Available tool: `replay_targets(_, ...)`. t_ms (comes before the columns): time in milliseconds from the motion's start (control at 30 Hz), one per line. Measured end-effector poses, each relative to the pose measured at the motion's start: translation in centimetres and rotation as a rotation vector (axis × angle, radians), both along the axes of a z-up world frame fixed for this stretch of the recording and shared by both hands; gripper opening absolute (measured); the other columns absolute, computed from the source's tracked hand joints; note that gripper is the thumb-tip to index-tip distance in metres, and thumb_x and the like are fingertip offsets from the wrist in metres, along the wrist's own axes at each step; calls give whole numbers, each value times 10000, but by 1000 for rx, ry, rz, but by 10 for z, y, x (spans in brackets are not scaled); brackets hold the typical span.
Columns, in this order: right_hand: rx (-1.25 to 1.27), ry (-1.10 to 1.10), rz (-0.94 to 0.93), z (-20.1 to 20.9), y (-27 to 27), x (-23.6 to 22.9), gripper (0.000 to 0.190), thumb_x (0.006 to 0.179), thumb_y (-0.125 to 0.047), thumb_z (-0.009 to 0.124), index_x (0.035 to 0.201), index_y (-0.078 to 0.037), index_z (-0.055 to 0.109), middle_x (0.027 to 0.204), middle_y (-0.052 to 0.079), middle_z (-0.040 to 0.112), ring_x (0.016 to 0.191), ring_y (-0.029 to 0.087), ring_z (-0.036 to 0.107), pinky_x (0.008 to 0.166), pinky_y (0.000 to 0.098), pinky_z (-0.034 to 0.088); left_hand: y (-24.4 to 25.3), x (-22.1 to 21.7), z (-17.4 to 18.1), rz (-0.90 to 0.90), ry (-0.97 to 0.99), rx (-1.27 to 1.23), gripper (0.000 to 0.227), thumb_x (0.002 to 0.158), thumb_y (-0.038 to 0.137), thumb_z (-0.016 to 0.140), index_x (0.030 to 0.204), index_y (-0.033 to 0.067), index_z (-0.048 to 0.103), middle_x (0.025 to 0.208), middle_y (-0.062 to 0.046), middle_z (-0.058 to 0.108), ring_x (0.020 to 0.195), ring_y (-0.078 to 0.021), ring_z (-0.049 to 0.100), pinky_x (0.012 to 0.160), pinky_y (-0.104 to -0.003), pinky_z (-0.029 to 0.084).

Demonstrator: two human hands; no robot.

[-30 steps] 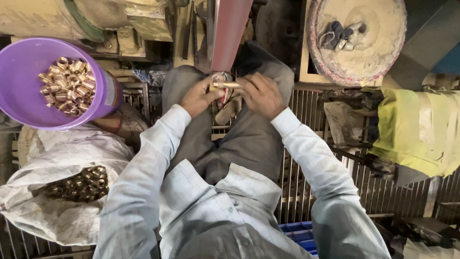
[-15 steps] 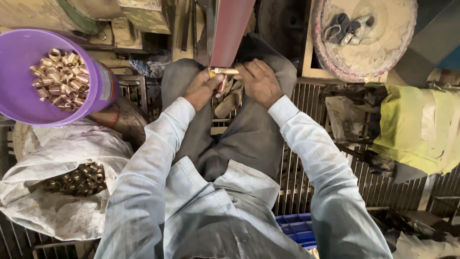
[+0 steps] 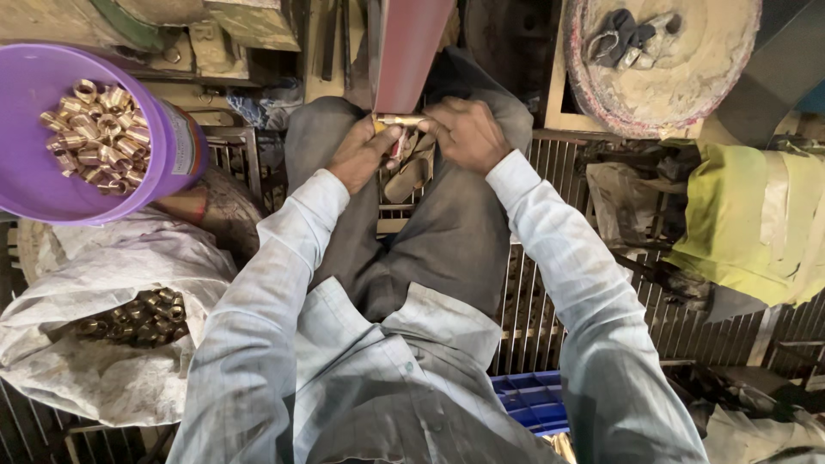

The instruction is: The person sits on a metal grate floor and repeatedly picks up brass-colored metal parts from a white sack. They press each part against a vertical belt sander to polish it, then place the finished part into a purple bucket. The process is repeated continuously.

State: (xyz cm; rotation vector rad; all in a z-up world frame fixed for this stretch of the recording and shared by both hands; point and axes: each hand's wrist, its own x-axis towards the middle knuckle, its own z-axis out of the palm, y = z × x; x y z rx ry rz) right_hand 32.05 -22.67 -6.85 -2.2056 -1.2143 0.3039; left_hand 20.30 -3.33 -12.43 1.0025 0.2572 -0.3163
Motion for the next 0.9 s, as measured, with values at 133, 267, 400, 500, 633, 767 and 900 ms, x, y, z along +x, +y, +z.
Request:
replay_targets(133,-23,123,-16,3,2,4,209,1017,-178,665,1022,14,745,918,183,727,768,356,696,712,437,555,0,1,2,1,8,5,178,1090,124,485,1162,23,613,861,-21,604,685,-91,517,616,-255,465)
replay_targets(267,-55,192,6,2,4,9,227,1023,-181,651,959,20,736,848,180,720,747,357,697,686,434,544,-1,0,2,4,0,14,172,1095,134,490,1155,23,607,861,-19,611,680,-92,513,615,-255,464)
replay_targets(400,-105,277,-15,-5,5,17,285,1037,-222,648,907,17,734,755,173,695,666,340,681,638,429,523,-2,0,-2,9,25,14,166,1102,139,498,1161,22,601,847,-17,603,677,-93,511,616,-255,462)
replay_targets(500,-168,343,-30,-12,6,23,329,1046,-254,643,888,19,734,690,170,658,590,302,627,590,428,491,-3,0,-4,6,24,23,179,1096,139,500,1177,27,613,843,-16,603,671,-89,509,613,-251,466)
replay_targets(633,-199,625,-75,-17,7,32,396,1057,-303,622,827,-1,734,633,80,615,555,177,542,546,385,447,-5,2,-4,24,35,41,181,1087,137,513,1194,33,615,863,-2,596,682,-78,510,599,-247,453)
replay_targets(767,-292,836,-124,-16,11,43,368,1039,-333,610,867,-55,780,587,-38,594,539,67,509,498,278,404,-4,1,-3,26,39,40,176,1083,138,513,1192,34,605,871,1,606,689,-77,516,596,-244,454)
replay_targets(900,-357,1352,-209,-15,11,53,435,1059,-339,565,858,26,688,544,-52,398,451,58,304,405,268,211,-4,0,-8,25,-3,27,172,1089,147,508,1171,27,599,880,-12,631,684,-88,525,601,-247,457)
